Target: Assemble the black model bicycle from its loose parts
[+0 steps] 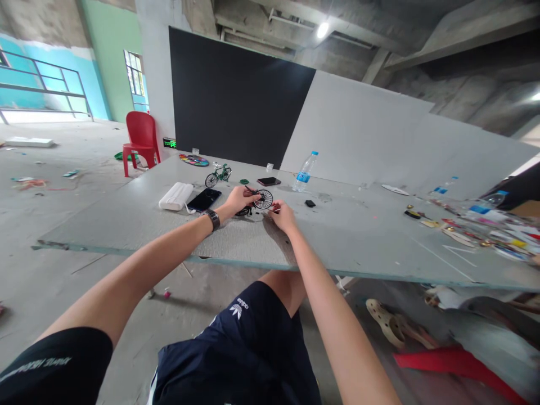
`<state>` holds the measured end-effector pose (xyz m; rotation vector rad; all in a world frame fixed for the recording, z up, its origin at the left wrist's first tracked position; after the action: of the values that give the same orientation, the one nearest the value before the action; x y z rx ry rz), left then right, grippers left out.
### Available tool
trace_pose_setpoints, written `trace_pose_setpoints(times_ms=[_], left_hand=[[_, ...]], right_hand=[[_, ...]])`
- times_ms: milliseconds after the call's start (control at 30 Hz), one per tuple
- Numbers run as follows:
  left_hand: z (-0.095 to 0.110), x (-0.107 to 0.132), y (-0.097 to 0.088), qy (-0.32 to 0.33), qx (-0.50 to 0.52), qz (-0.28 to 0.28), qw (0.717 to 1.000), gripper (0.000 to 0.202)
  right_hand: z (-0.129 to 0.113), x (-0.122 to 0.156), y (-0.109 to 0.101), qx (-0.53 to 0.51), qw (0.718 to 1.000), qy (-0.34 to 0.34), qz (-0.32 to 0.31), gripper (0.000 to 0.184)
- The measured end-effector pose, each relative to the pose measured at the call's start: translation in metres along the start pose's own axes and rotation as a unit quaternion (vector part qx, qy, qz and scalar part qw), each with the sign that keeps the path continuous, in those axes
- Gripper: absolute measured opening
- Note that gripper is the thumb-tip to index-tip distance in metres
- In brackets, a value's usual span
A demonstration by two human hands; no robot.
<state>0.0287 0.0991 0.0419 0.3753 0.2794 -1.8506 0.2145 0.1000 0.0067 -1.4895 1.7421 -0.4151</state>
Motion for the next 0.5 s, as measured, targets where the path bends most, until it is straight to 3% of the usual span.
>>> trace_pose_setpoints(times_ms=[500], left_hand=[[-0.0001,0.0012,-0.0003,-0.001,-0.005,0.004,1.0,0.028]], right_hand=[[-0.0051,0.001,-0.0013,0.027,0.999,-0.021,-0.003,0.037]])
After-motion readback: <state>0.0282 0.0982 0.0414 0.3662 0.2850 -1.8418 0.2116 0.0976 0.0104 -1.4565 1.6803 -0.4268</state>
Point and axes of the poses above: each hand's wrist, its own x-axis away from the middle knuckle, its own y-axis out of the palm, z = x × y, the point moved 10 cm from there along -x, towards the middle knuckle, and after that the axes turned 3 degrees about -x, right-handed, at the moved point
